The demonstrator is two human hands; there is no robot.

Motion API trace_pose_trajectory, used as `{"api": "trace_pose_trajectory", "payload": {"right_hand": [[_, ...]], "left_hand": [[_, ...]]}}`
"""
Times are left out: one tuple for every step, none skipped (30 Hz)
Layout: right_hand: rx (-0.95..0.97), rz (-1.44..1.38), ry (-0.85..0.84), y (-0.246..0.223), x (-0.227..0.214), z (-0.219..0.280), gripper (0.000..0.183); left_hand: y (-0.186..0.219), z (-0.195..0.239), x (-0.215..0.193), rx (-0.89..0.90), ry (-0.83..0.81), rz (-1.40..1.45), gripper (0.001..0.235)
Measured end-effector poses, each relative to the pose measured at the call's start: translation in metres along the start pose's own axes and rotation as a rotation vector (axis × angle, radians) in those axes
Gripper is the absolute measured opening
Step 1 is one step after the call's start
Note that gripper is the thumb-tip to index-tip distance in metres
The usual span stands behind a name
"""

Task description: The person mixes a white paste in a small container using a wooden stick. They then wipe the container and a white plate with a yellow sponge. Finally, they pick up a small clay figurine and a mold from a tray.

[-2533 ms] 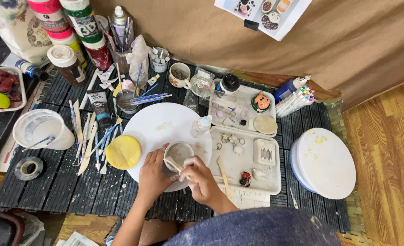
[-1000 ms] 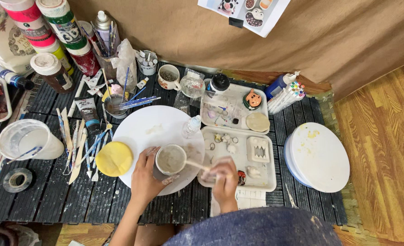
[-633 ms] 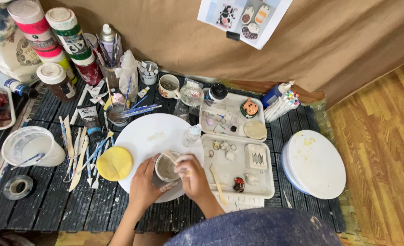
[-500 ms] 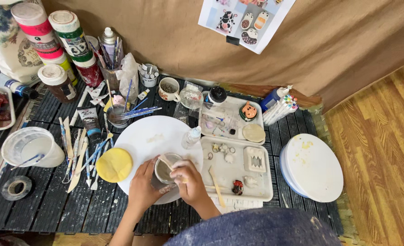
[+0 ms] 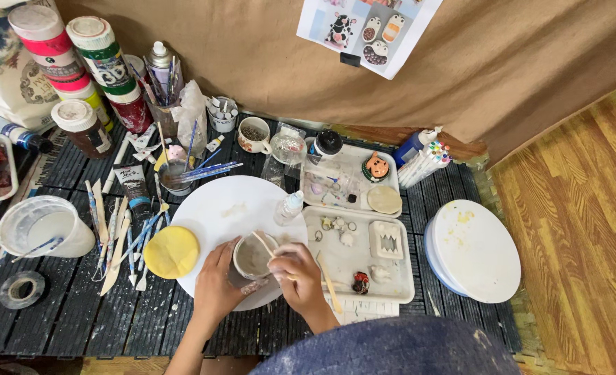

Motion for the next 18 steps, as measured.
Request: {"api": "trace_pose_trajectory", "payload": {"right_hand": [[0.033,0.000,-0.038,0.006,0.005,0.003,0.007],[0.065,0.000,-0.079,0.012,0.012,0.007,0.006],[0.011,-0.005,-0.081,0.009,0.018,0.010,0.004],[-0.039,-0.011,-0.086,0.004,0.023,0.015,0.004],[-0.089,-0.017,-0.092,-0.002,0.025,0.021,0.005],[-0.106,-0.014,-0.079,-0.004,0.023,0.024,0.005],[-0.123,-0.010,-0.066,-0.009,0.019,0.027,0.005],[-0.138,-0.010,-0.055,-0.014,0.014,0.030,0.006],[-0.150,-0.002,0.021,-0.015,0.003,0.027,0.012],[-0.156,0.006,0.093,-0.015,-0.007,0.024,0.017],[-0.161,0.015,0.165,-0.016,-0.016,0.022,0.023],[-0.097,0.028,0.163,-0.011,-0.018,0.016,0.022],[-0.033,0.041,0.162,-0.007,-0.019,0.010,0.022],[0.033,0.055,0.161,-0.004,-0.019,0.007,0.021],[0.046,0.042,0.110,-0.007,-0.011,0.004,0.019],[0.059,0.026,0.057,-0.011,0.001,0.001,0.016],[0.072,0.010,0.004,-0.014,0.009,-0.002,0.015],[0.060,0.035,-0.037,-0.021,0.014,-0.001,0.016]], "left_hand": [[-0.001,0.000,0.001,-0.005,-0.013,-0.008,0.100],[-0.002,-0.001,0.003,-0.012,-0.023,-0.015,0.102],[-0.003,-0.001,0.004,-0.018,-0.033,-0.023,0.104],[-0.004,0.001,0.004,-0.030,-0.029,-0.015,0.103],[-0.004,0.003,0.002,-0.043,-0.024,-0.008,0.101],[-0.005,0.000,0.001,-0.045,-0.016,0.001,0.100],[-0.003,-0.002,0.000,-0.036,-0.010,0.000,0.099],[-0.001,-0.001,-0.001,-0.031,-0.005,-0.003,0.098],[0.001,-0.001,-0.002,-0.026,0.000,-0.006,0.097],[0.000,0.002,-0.002,-0.035,-0.004,-0.001,0.096],[-0.001,0.004,-0.001,-0.044,-0.008,0.004,0.094],[-0.001,0.003,-0.001,-0.045,-0.008,0.008,0.093],[0.000,0.003,-0.001,-0.037,-0.004,0.007,0.094],[0.000,0.003,-0.001,-0.030,-0.003,0.006,0.094],[0.001,0.003,-0.001,-0.022,-0.002,0.004,0.095],[0.001,0.002,-0.001,-0.015,-0.003,-0.001,0.096],[0.000,0.002,-0.001,-0.009,-0.003,-0.006,0.097],[0.000,0.002,-0.001,-0.004,-0.004,-0.011,0.098]]}}
Point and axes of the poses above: each hand's wrist, its own z-axis away from the middle knuckle, its own x-axis out of the palm, y = z × x, the point moved 9 cm from there along -z, towards the middle knuckle, and after that the axes turned 5 degrees about y, right-handed, at the moved point
